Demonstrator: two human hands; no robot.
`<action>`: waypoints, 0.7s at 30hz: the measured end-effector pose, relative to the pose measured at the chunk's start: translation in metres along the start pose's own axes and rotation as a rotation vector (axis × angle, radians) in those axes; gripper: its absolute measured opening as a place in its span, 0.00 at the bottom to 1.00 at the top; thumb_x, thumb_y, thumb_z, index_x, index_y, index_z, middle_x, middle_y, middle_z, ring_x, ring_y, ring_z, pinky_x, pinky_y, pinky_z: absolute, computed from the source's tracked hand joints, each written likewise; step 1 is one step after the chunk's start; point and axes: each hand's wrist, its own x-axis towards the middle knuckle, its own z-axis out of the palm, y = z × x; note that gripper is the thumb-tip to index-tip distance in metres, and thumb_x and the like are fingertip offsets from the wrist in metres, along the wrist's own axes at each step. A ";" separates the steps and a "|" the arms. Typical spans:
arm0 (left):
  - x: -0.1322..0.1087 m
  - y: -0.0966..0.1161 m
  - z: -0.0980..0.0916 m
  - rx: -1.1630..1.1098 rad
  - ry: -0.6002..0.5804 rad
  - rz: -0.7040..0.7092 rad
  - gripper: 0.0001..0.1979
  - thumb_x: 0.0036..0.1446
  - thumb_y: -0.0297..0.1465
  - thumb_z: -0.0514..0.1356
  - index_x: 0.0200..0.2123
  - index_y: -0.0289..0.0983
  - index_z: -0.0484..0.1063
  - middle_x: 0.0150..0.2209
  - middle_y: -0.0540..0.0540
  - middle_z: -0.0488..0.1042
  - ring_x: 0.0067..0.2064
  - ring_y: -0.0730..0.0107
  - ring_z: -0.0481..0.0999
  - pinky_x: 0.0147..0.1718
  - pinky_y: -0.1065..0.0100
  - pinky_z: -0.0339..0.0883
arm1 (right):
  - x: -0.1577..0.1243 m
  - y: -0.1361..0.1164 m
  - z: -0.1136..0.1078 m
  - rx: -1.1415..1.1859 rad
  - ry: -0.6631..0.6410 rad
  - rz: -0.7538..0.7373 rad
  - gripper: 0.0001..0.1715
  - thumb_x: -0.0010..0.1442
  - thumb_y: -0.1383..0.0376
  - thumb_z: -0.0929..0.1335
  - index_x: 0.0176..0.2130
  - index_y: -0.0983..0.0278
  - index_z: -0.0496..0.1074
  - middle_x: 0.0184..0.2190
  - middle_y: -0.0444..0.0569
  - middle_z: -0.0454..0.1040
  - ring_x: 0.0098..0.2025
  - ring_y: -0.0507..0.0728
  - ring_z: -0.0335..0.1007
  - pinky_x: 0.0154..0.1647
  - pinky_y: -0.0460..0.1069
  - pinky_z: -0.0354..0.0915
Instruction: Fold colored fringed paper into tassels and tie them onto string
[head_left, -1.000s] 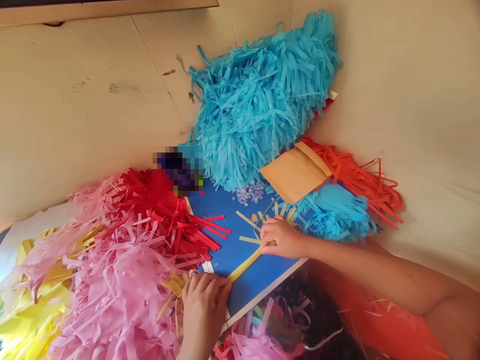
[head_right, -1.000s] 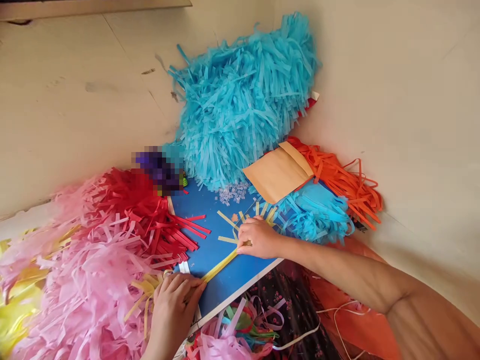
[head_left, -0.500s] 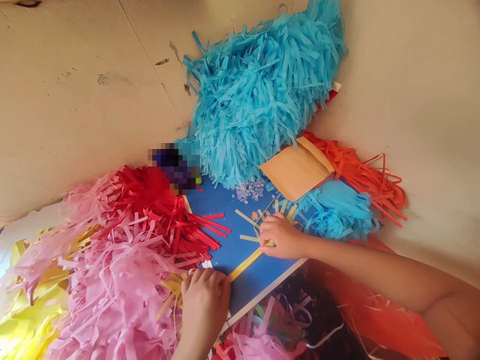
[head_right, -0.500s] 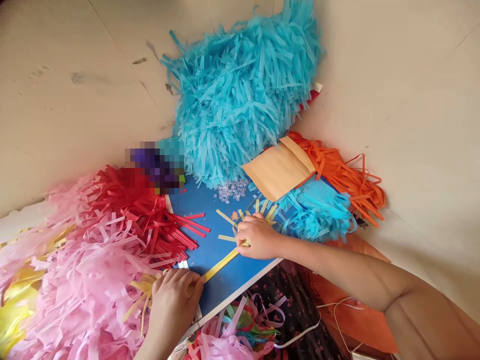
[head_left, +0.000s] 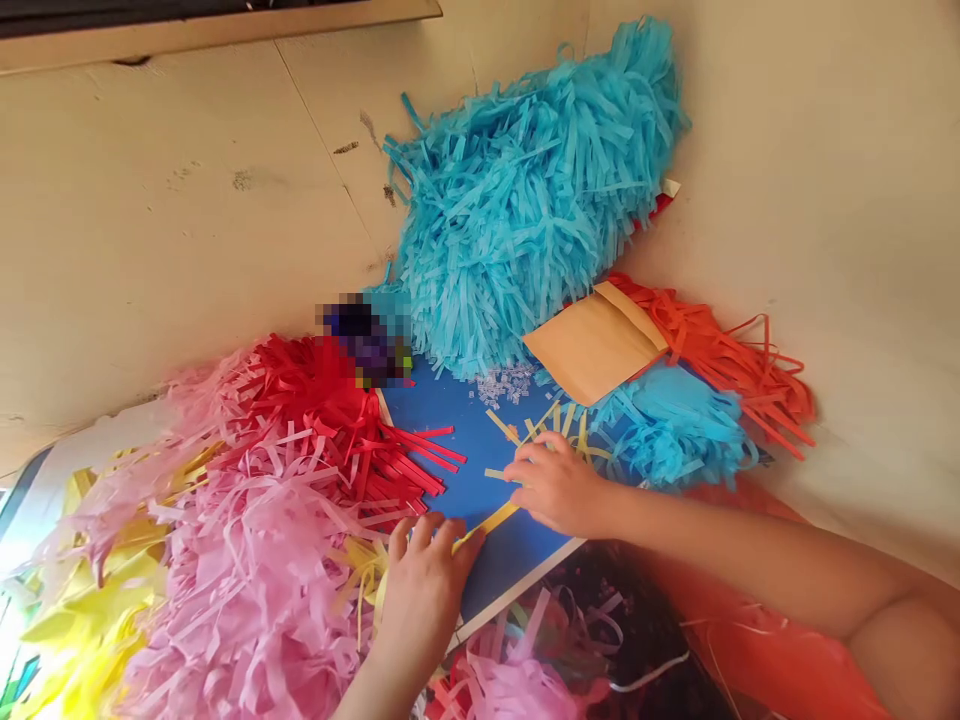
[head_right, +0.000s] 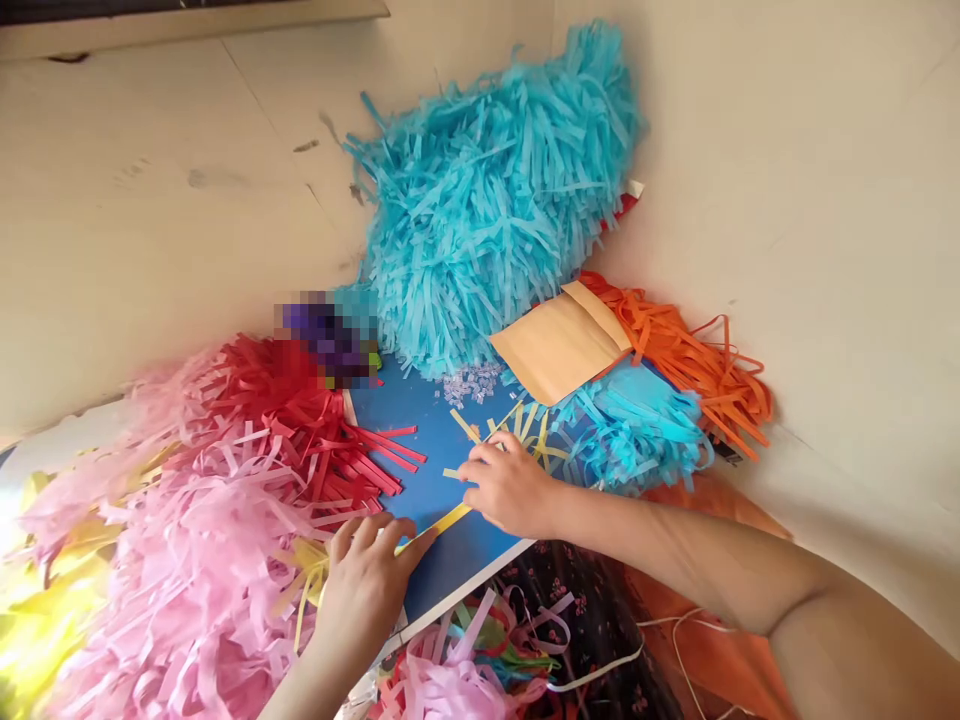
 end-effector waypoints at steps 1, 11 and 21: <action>0.000 0.002 0.000 0.010 0.014 0.052 0.17 0.58 0.20 0.59 0.45 0.46 0.76 0.39 0.48 0.80 0.44 0.56 0.73 0.49 0.53 0.57 | 0.001 -0.003 -0.003 -0.063 -0.003 -0.076 0.08 0.62 0.71 0.67 0.32 0.63 0.75 0.48 0.48 0.76 0.51 0.61 0.64 0.54 0.62 0.50; 0.013 0.022 0.006 -0.002 0.165 0.007 0.07 0.62 0.28 0.59 0.30 0.38 0.73 0.31 0.49 0.77 0.41 0.58 0.73 0.48 0.53 0.57 | 0.016 0.000 0.007 -0.020 0.031 -0.154 0.08 0.61 0.70 0.68 0.30 0.64 0.75 0.36 0.45 0.79 0.47 0.58 0.67 0.55 0.60 0.50; 0.005 0.024 0.016 -0.019 0.288 -0.058 0.12 0.65 0.26 0.56 0.29 0.39 0.72 0.30 0.51 0.76 0.35 0.64 0.72 0.47 0.54 0.56 | 0.014 -0.034 0.013 -0.102 0.175 -0.163 0.08 0.65 0.71 0.65 0.33 0.64 0.71 0.30 0.45 0.74 0.40 0.57 0.64 0.51 0.58 0.51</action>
